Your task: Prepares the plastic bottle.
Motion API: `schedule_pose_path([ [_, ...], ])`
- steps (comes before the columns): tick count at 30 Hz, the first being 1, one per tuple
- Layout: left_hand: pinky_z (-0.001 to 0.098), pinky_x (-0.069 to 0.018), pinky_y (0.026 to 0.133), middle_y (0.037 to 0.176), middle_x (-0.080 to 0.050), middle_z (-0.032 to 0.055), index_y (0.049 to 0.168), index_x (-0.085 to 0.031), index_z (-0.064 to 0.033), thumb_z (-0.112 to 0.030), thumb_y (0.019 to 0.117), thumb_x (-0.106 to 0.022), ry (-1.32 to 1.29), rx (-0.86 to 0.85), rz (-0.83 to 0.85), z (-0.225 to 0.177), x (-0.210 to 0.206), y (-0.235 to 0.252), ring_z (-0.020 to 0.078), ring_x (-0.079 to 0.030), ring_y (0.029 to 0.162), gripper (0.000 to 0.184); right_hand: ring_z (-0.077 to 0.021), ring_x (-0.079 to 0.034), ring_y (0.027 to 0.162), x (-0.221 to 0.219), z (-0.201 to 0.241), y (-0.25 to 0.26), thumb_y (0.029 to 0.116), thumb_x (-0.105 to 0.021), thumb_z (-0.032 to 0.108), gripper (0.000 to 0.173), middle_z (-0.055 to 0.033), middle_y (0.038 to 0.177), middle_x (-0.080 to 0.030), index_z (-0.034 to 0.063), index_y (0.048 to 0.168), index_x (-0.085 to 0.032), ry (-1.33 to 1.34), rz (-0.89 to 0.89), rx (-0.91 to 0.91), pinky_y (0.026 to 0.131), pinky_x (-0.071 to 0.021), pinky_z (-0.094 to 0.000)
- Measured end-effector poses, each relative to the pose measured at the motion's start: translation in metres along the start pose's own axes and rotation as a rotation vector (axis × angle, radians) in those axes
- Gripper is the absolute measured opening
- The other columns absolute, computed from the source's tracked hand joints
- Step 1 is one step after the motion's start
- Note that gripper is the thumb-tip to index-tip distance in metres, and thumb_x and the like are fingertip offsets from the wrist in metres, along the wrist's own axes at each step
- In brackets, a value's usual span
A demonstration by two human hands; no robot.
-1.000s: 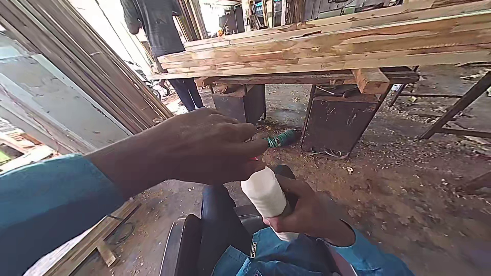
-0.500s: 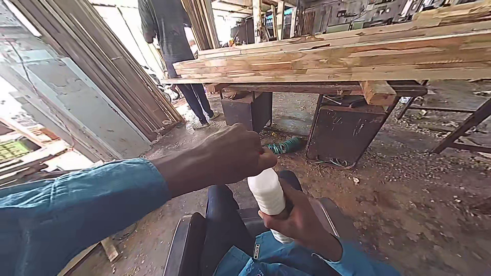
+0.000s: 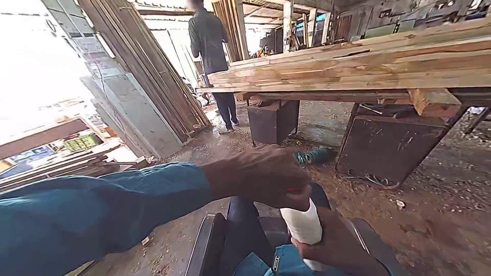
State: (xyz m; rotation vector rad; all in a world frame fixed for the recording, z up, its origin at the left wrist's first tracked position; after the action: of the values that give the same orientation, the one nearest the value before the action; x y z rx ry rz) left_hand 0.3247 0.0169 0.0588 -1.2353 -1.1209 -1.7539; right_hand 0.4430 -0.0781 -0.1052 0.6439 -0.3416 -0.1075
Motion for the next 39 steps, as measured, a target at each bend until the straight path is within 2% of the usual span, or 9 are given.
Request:
schedule_pose_path([
  [7,0.035,-0.0386,0.045,0.053,-0.044,-0.0027,0.06,-0.051,-0.0176,-0.044,0.1064,-0.043,-0.15,0.845,0.238,0.006,-0.009,0.0,0.0129,-0.049,0.05,0.054,-0.0015,-0.07,0.092,-0.003,-0.01,0.003,0.0755,-0.08,0.035,0.057,-0.0043,0.099,-0.074,0.0016,0.12,-0.064,-0.503,-0.318,0.043,0.082,-0.0591,-0.0206],
  [9,0.0372,-0.0411,0.046,0.058,-0.047,-0.0004,0.065,-0.053,-0.0154,-0.044,0.108,-0.041,-0.02,0.756,0.248,0.004,-0.005,0.008,0.0164,-0.053,0.054,0.053,0.0021,-0.069,0.09,0.0,-0.011,0.002,0.0751,-0.08,0.036,0.056,-0.0007,0.097,-0.074,0.0024,0.118,-0.065,-0.436,-0.311,0.02,0.081,-0.0586,-0.0182],
  [12,0.0356,-0.0453,0.046,0.07,-0.057,0.0049,0.086,-0.066,-0.0086,-0.04,0.1054,-0.048,0.335,0.035,0.105,0.003,0.001,0.007,0.0214,-0.06,0.058,0.041,0.0092,-0.067,0.095,0.01,-0.008,0.001,0.0766,-0.084,0.037,0.055,0.0081,0.101,-0.074,0.0069,0.119,-0.065,-0.184,-0.129,0.031,0.086,-0.0577,-0.0138],
  [15,0.0344,-0.0415,0.045,0.065,-0.054,0.0061,0.078,-0.064,-0.0062,-0.038,0.1033,-0.052,0.263,-0.273,-0.016,0.0,0.006,0.006,0.0209,-0.056,0.054,0.042,0.0047,-0.069,0.097,0.008,-0.005,0.001,0.0757,-0.086,0.036,0.057,0.0064,0.104,-0.075,0.0091,0.122,-0.066,-0.027,0.02,0.058,0.088,-0.0593,-0.0183],
  [26,0.0391,-0.0436,0.049,0.058,-0.048,0.0016,0.067,-0.055,-0.0125,-0.049,0.1086,-0.037,-0.139,0.898,0.326,0.009,-0.005,0.012,0.0174,-0.054,0.055,0.059,-0.0008,-0.07,0.088,0.014,-0.012,0.003,0.0734,-0.079,0.039,0.057,-0.0018,0.096,-0.074,0.004,0.117,-0.067,-0.561,-0.354,0.037,0.079,-0.0598,-0.0215],
  [30,0.0351,-0.0523,0.062,0.08,-0.058,0.0021,0.094,-0.065,-0.0102,-0.065,0.1025,-0.043,-0.145,0.733,0.173,0.009,0.001,0.021,0.0146,-0.061,0.071,0.06,0.003,-0.069,0.085,0.022,-0.019,0.002,0.0731,-0.08,0.043,0.058,0.0024,0.094,-0.074,0.0058,0.116,-0.067,-0.49,-0.397,0.004,0.077,-0.0597,-0.0195],
  [32,0.0281,-0.0572,0.078,0.11,-0.065,0.0046,0.125,-0.067,-0.0093,-0.048,0.103,-0.059,-0.283,0.535,0.104,0.009,0.009,0.022,0.0098,-0.065,0.09,0.045,0.0041,-0.069,0.083,0.027,-0.023,0.001,0.0736,-0.08,0.047,0.059,0.0053,0.093,-0.073,0.0078,0.116,-0.066,-0.427,-0.406,-0.015,0.075,-0.0606,-0.0199],
  [35,0.0224,-0.0576,0.087,0.115,-0.07,0.0018,0.124,-0.072,-0.0121,-0.017,0.1006,-0.067,-0.407,0.344,0.006,0.014,0.012,0.014,0.0054,-0.067,0.1,0.024,0.0046,-0.069,0.088,0.028,-0.019,0.0,0.0742,-0.081,0.043,0.059,0.0045,0.097,-0.074,0.0063,0.118,-0.066,-0.399,-0.392,0.005,0.079,-0.0604,-0.0188],
  [39,0.0204,-0.0577,0.089,0.107,-0.074,0.0008,0.121,-0.074,-0.0099,-0.019,0.1012,-0.067,-0.396,0.369,-0.158,0.016,0.003,0.002,0.0035,-0.069,0.098,0.023,0.0034,-0.07,0.088,0.021,-0.015,0.0,0.073,-0.083,0.04,0.06,0.0022,0.097,-0.075,0.0046,0.119,-0.065,-0.378,-0.374,-0.039,0.079,-0.0604,-0.0194],
])
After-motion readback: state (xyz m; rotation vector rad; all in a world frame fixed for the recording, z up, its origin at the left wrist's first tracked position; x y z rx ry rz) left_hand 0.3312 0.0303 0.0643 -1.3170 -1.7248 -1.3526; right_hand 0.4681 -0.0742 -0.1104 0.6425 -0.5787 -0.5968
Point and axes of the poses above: each hand's wrist, its own y-axis towards the middle knuckle, its own x-axis out of the back of the hand, z = x × y, the point moved 4 cm from there along y, towards the middle knuckle
